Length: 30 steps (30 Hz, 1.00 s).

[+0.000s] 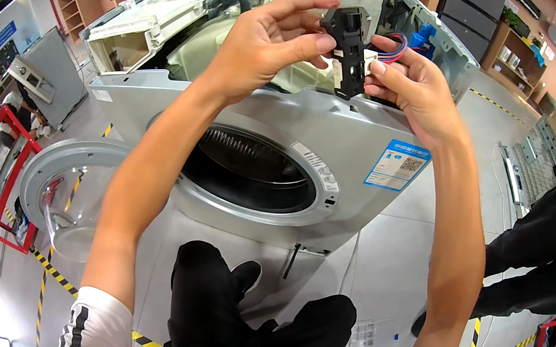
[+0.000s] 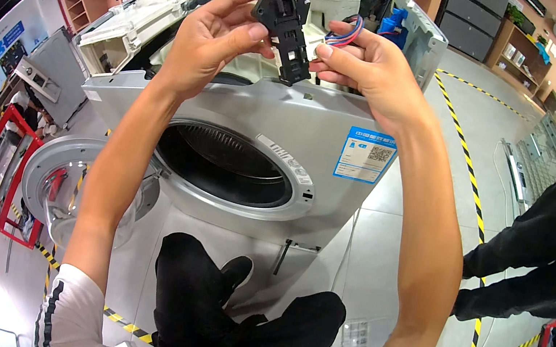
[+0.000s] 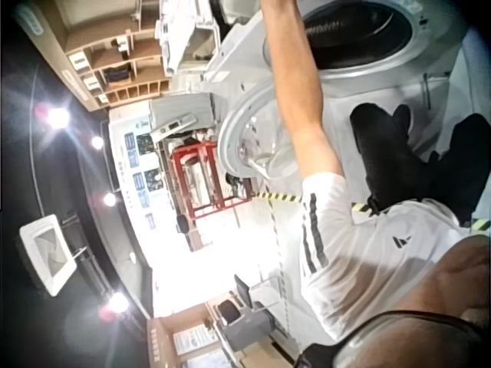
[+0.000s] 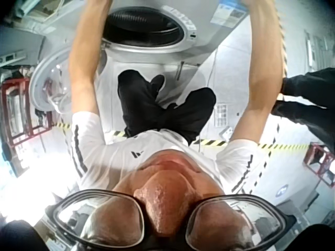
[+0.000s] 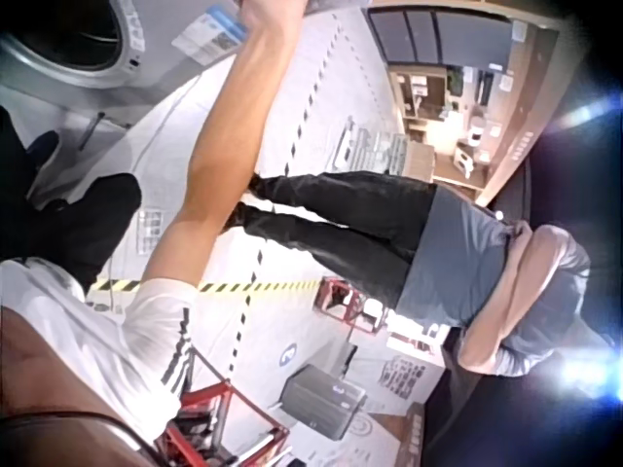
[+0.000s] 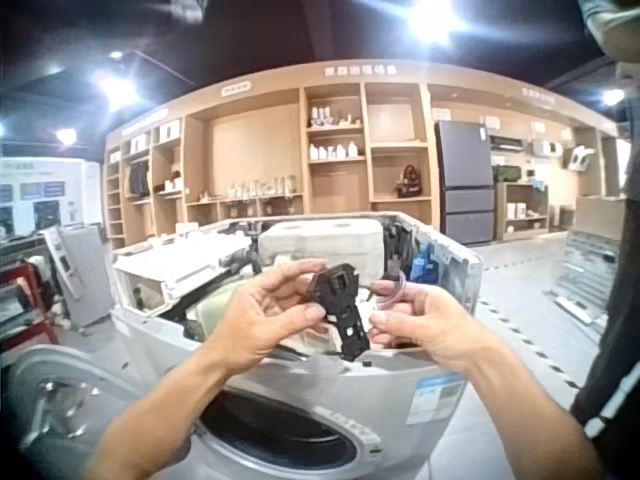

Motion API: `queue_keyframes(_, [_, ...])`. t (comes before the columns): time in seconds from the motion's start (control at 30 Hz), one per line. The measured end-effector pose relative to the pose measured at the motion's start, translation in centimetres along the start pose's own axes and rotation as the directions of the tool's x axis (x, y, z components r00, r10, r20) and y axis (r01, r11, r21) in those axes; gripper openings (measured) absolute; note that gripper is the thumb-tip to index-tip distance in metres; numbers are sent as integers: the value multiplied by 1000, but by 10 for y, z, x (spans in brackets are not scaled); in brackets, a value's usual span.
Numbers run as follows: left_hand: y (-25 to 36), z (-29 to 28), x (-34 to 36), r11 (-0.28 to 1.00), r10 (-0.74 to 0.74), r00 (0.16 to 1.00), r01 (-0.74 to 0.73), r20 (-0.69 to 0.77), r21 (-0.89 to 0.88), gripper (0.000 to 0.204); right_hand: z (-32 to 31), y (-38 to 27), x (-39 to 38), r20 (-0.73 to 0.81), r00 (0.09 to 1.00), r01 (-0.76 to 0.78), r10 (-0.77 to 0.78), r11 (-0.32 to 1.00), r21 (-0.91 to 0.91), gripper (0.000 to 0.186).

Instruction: The person uses a screwdriver to remove a screw from the door hinge of a washing machine, then disconnects a wired component from the frame and handles screws from a container on the floor.

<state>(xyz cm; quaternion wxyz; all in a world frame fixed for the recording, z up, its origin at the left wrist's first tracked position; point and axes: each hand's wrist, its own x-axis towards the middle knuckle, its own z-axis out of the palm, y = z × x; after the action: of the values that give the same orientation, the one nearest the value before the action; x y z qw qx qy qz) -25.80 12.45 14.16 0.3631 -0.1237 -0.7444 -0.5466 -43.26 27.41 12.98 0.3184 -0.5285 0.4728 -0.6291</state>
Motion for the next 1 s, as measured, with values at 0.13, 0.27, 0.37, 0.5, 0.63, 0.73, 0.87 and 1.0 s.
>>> queue_keyframes(0.13, [-2, 3, 12, 999, 54, 990, -55, 132, 3, 48, -4, 2, 2, -5, 1000, 12, -12, 999, 31, 62])
queue_keyframes(0.27, [7, 1, 14, 994, 3, 974, 21, 228, -105, 47, 3, -4, -1, -26, 1000, 1, -1, 1000, 11, 51])
queue_keyframes(0.37, [6, -3, 17, 996, 36, 972, -15, 232, -89, 43, 6, -4, -1, -55, 998, 1, -2, 1000, -28, 39])
queue_keyframes(0.5, [5, -4, 20, 995, 90, 984, -83, 154, -52, 40, 12, -6, -1, -172, 985, -45, 24, 992, -122, 36])
queue_keyframes(0.63, [11, 0, 22, 994, 45, 999, -45, 3, 102, 37, 10, -4, -1, -339, 941, -38, -13, 989, -142, 41])
queue_keyframes(0.73, [15, 8, 26, 953, 24, 998, -5, -56, 303, 36, 12, -5, -6, -231, 970, 64, -74, 997, -48, 42])
queue_keyframes(0.87, [11, 16, 32, 912, -14, 996, 47, -85, 407, 40, 19, -4, -7, -102, 988, 81, -118, 947, -312, 35])
queue_keyframes(1.0, [9, 14, 34, 939, -109, 991, 127, -74, 320, 38, 17, -5, -8, -97, 994, 26, -59, 950, -311, 36])
